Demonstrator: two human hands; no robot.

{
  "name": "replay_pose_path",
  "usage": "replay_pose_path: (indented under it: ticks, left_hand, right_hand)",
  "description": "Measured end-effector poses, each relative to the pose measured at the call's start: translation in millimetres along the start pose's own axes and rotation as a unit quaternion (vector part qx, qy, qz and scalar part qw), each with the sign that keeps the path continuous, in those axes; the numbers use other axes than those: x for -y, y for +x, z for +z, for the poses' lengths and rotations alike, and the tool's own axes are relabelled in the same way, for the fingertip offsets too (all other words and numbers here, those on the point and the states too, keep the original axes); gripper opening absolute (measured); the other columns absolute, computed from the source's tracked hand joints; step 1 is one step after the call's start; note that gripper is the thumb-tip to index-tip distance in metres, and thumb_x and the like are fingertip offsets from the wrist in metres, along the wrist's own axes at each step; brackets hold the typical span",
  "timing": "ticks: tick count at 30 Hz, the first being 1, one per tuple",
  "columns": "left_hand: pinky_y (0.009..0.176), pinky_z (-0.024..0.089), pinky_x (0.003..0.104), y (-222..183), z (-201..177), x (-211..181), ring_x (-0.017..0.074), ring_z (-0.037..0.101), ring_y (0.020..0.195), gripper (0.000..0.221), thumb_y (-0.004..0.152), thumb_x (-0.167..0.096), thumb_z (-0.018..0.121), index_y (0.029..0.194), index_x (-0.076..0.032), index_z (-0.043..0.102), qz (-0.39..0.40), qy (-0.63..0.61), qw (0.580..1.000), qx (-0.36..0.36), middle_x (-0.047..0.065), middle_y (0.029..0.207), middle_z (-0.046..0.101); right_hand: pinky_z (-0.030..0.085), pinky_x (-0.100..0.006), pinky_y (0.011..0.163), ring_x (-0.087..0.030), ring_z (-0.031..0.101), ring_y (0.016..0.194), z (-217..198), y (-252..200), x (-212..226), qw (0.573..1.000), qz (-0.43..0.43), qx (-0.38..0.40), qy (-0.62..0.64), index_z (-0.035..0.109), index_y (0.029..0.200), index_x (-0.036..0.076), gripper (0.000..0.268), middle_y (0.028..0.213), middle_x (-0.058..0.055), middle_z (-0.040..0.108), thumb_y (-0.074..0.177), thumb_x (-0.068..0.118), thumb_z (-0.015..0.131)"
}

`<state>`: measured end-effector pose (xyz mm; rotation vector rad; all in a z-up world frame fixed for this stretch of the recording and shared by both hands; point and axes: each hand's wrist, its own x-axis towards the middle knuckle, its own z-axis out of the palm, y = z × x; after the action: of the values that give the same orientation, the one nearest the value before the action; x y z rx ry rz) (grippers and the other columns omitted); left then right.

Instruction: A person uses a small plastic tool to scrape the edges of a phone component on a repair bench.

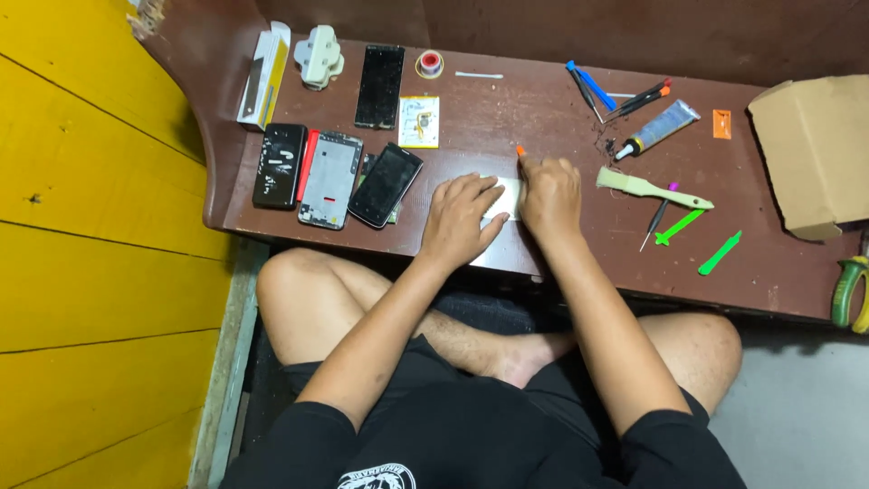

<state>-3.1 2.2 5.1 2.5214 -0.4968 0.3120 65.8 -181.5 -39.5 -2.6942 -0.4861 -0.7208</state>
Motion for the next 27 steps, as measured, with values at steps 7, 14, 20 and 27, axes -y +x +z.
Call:
replay_pose_path:
  ticks: [7,14,20,27]
  left_hand:
    - [0.109,0.038,0.05,1,-3,0,0.0294,0.057,0.13,0.037,0.096,-0.035,0.065,0.125,-0.012,0.072,-0.003,-0.004,1.0,0.003,0.011,0.127,0.07]
    - [0.108,0.039,0.05,-2,2,2,0.0296,0.058,0.128,0.038,0.095,-0.035,0.067,0.124,-0.012,0.072,0.011,-0.006,1.0,-0.008,0.011,0.126,0.07]
    - [0.101,0.045,0.047,0,16,12,0.031,0.061,0.121,0.038,0.09,-0.023,0.07,0.126,-0.008,0.07,-0.014,-0.049,0.995,-0.088,0.012,0.122,0.07]
    - [0.1,0.043,0.045,-2,24,16,0.0291,0.058,0.116,0.031,0.087,-0.021,0.07,0.114,-0.006,0.074,-0.043,-0.02,0.993,-0.108,0.009,0.11,0.066]
  right_hand:
    - [0.05,-0.045,0.066,-0.033,0.063,0.071,3,-5,-2,1.0,-0.004,0.011,-0.023,0.083,0.103,0.015,0.021,0.065,-0.011,0.06,0.093,0.016,0.065]
    - [0.052,-0.045,0.071,-0.036,0.066,0.076,-22,-13,-1,0.993,0.018,-0.07,0.092,0.081,0.102,0.013,0.013,0.075,-0.01,0.065,0.093,0.013,0.073]
    - [0.047,-0.039,0.079,-0.027,0.062,0.082,-36,-59,1,0.982,0.055,-0.111,0.14,0.077,0.099,0.018,0.008,0.079,-0.001,0.062,0.093,0.017,0.072]
    - [0.046,-0.036,0.076,-0.024,0.06,0.074,-32,-55,2,0.98,0.033,-0.105,0.166,0.074,0.086,0.02,0.011,0.067,0.001,0.057,0.079,0.013,0.078]
